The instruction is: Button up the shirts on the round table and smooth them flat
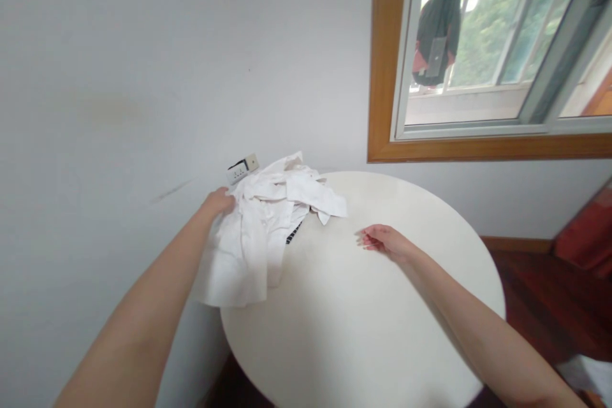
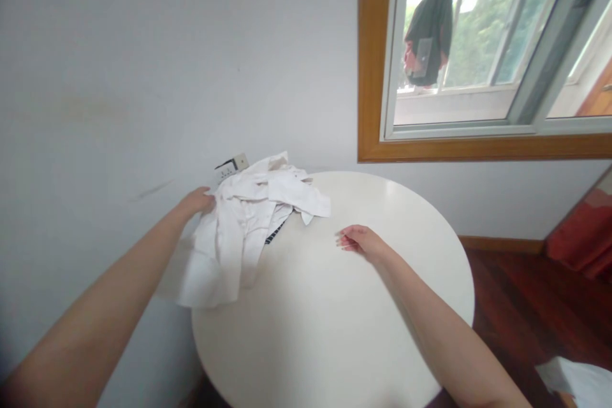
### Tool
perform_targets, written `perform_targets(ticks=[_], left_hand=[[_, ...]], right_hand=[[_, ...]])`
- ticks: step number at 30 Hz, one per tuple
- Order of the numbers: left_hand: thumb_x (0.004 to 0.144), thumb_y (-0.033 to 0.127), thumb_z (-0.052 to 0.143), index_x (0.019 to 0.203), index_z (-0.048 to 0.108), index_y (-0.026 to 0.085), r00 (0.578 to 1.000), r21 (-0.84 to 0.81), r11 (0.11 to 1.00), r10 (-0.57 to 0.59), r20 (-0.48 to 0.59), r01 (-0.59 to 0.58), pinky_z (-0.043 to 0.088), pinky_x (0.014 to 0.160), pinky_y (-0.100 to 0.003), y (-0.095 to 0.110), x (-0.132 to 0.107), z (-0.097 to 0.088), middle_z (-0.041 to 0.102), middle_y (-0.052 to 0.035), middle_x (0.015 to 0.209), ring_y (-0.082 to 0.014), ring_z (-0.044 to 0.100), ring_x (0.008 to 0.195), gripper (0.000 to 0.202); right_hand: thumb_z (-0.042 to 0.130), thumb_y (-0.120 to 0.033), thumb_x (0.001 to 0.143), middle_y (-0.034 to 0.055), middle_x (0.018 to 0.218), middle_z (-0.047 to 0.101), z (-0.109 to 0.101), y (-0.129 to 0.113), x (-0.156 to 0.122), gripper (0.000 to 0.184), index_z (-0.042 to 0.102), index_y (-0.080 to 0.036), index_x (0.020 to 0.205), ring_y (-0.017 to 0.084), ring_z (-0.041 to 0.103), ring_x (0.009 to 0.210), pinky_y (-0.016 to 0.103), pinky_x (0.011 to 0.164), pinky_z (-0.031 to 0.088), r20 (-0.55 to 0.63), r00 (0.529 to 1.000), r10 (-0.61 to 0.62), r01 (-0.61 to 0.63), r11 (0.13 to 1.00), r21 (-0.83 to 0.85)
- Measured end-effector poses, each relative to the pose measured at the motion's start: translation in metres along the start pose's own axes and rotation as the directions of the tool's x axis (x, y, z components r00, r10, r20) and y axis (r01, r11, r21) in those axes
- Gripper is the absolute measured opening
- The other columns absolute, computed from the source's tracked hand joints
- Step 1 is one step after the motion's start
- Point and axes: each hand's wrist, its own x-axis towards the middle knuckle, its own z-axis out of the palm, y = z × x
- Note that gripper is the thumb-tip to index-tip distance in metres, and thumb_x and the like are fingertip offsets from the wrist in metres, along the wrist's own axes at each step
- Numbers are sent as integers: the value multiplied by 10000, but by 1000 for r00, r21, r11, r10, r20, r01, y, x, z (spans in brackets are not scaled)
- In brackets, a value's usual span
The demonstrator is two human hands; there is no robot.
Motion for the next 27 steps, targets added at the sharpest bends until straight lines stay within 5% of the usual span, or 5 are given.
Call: perform_targets(ticks=[4,7,13,18,27], left_hand=[[889,243,376,1353,345,38,964,-23,1000,-24,-265,18,332,1029,-504,34,-9,-18,434,-204,1358,-307,378,1267,508],[878,241,434,1356,391,135,880,-48,953,257,-400,-300,232,1117,-441,93,-42,-3,405,-116,1401,-241,328,1305,491],[919,421,374,1382,401,205,868,-116,863,496,8,-492,317,1063,-460,192,-149,100,371,-131,1453,-275,351,1322,511],[901,575,293,1369,428,292,882,-91,886,463,86,-456,216,1091,-546,204,-199,151,375,-88,1465,-315,295,1357,563],[902,580,273,1350,457,314,876,-109,876,478,58,-470,186,1104,-537,201,-199,149,399,-61,1453,-302,291,1358,552]], right_hand=[[473,-341,885,109,949,704,-9,0,2,287,676,-148,949,202,651,897,354,848,493,-166,963,-214,102,854,-510],[435,-393,898,117,1203,622,-10,-1,-5,372,657,-180,1108,252,520,1175,421,1025,356,-114,952,-284,49,509,-859],[301,-771,795,114,1544,145,15,10,-27,800,260,-322,1455,399,61,1400,707,1012,60,-139,985,-102,-127,120,-985],[168,-763,819,131,1546,115,23,16,-38,790,252,-310,1460,361,26,1411,654,1045,35,-103,977,-188,-98,38,-994],[176,-739,843,109,1541,168,24,14,-41,754,286,-304,1449,333,74,1414,613,1063,85,-109,970,-216,-114,-12,-993]])
